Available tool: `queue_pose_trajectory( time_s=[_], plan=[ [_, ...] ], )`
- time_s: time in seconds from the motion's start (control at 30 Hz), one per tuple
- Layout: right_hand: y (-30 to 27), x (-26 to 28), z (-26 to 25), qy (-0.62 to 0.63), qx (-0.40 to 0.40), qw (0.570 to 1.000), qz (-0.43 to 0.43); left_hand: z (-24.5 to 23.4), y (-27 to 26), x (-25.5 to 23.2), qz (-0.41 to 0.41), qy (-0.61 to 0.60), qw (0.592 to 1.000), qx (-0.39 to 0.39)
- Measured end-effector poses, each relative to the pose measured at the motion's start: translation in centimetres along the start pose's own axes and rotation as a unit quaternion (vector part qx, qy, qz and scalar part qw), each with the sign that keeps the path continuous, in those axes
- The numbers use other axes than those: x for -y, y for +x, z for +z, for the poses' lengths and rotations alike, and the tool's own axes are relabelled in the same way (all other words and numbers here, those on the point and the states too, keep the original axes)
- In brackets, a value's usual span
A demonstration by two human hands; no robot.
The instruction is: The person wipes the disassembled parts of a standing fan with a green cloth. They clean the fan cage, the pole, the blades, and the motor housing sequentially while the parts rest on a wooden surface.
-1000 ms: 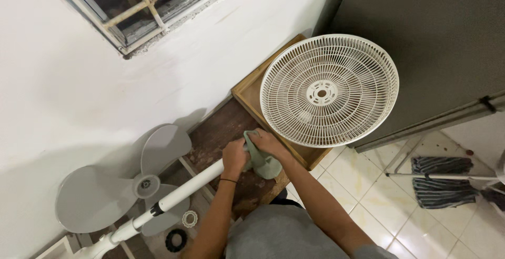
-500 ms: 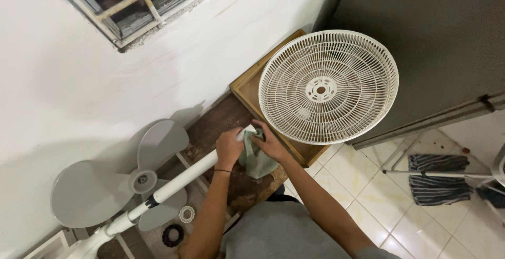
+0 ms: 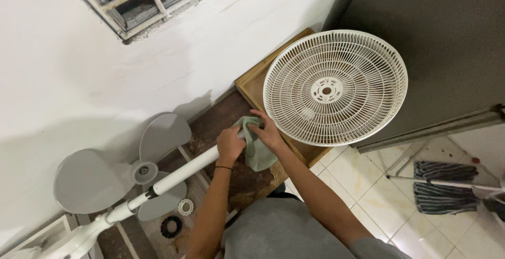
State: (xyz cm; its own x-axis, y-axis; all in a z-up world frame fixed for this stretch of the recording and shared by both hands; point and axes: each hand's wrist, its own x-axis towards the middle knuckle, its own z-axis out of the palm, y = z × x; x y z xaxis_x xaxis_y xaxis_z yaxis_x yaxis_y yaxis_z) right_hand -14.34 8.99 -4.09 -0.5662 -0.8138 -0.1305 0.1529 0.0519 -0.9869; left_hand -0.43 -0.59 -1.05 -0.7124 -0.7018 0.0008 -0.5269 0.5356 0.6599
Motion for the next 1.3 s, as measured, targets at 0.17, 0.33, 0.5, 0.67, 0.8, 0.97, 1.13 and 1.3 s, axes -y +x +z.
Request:
queue_pose_trajectory(
  time_s=[0.17, 0.33, 0.5, 0.67, 0.8, 0.97, 1.13, 1.3],
  plan=[
    [-1.2, -1.7, -1.3, 0.112, 0.026, 0.993, -0.002, 0.5, -0.5, -0.2, 0.007, 0.038, 0.999, -0.009],
    [-1.5, -2.7, -1.5, 0.152, 0.024, 0.988, 0.002, 0.9, -0.4, 0.1, 0.019, 0.003, 0.999, -0.032],
    [0.8, -1.4, -0.9, -0.082, -0.033, 0.996, -0.007, 1.5, -0.5, 0.6, 0.047, 0.011, 0.998, -0.03],
    [1.6, 0.1, -0.4, -0.108, -0.051, 0.992, 0.035, 2.3, -0.2, 0.6, -0.002, 0.013, 1.0, -0.017],
    [0.8, 0.2, -0.4, -0.029, -0.052, 0.993, 0.098, 2.3, 0.1, 0.6, -0.004, 0.014, 0.999, -0.032],
    [-0.4, -0.7, -1.0, -0.072, -0.032, 0.994, 0.078, 2.8, -0.2, 0.9, 0.02, -0.015, 0.999, -0.036],
    [-0.1, -1.2, -0.3, -0.148, -0.052, 0.988, -0.011, 3.3, -0.3, 1.5, 0.037, 0.063, 0.995, -0.068],
    [0.9, 1.0, 0.6, -0.215, -0.141, 0.953, -0.16, 1.7, -1.2, 2.0, 0.002, 0.114, 0.991, -0.063]
  ],
)
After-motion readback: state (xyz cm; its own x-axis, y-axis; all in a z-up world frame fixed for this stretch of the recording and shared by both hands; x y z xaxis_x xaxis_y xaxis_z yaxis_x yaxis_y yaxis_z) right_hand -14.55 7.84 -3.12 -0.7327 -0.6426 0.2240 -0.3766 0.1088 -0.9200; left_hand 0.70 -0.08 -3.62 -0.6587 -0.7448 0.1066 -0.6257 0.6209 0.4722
